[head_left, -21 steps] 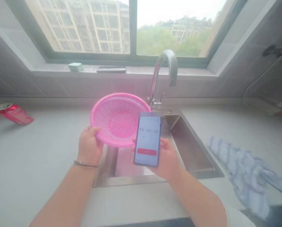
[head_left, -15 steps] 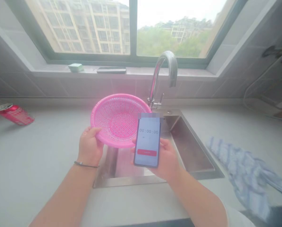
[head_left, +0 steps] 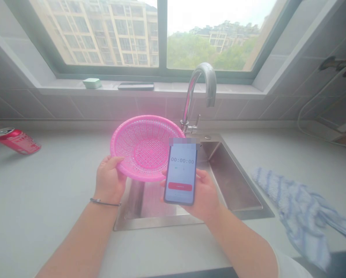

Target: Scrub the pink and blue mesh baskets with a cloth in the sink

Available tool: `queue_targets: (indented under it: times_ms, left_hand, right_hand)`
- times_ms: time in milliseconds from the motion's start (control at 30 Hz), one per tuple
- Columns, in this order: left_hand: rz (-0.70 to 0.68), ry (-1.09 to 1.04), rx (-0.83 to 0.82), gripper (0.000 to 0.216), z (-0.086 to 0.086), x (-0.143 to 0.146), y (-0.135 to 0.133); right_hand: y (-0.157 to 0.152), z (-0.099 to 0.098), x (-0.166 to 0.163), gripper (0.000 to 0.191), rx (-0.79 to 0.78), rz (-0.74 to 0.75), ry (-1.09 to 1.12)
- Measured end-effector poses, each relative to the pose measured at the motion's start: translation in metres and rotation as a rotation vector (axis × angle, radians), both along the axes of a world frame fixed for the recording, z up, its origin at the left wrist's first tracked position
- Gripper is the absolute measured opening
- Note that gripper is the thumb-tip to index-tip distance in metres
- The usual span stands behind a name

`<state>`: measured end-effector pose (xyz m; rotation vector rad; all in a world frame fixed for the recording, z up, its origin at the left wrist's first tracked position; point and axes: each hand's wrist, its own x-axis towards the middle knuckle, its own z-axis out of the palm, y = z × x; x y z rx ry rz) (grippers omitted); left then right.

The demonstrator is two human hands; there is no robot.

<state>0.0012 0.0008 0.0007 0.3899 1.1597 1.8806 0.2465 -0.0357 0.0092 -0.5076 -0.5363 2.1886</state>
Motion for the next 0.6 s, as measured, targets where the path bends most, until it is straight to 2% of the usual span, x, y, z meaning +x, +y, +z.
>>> queue_targets:
  times_ms: [600]
  left_hand:
    - [0.017, -0.015, 0.003, 0.033, 0.0033, 0.0016, -0.0003]
  right_hand:
    - [0.0005, 0.0018, 0.0003, 0.061, -0.012, -0.009, 0.036]
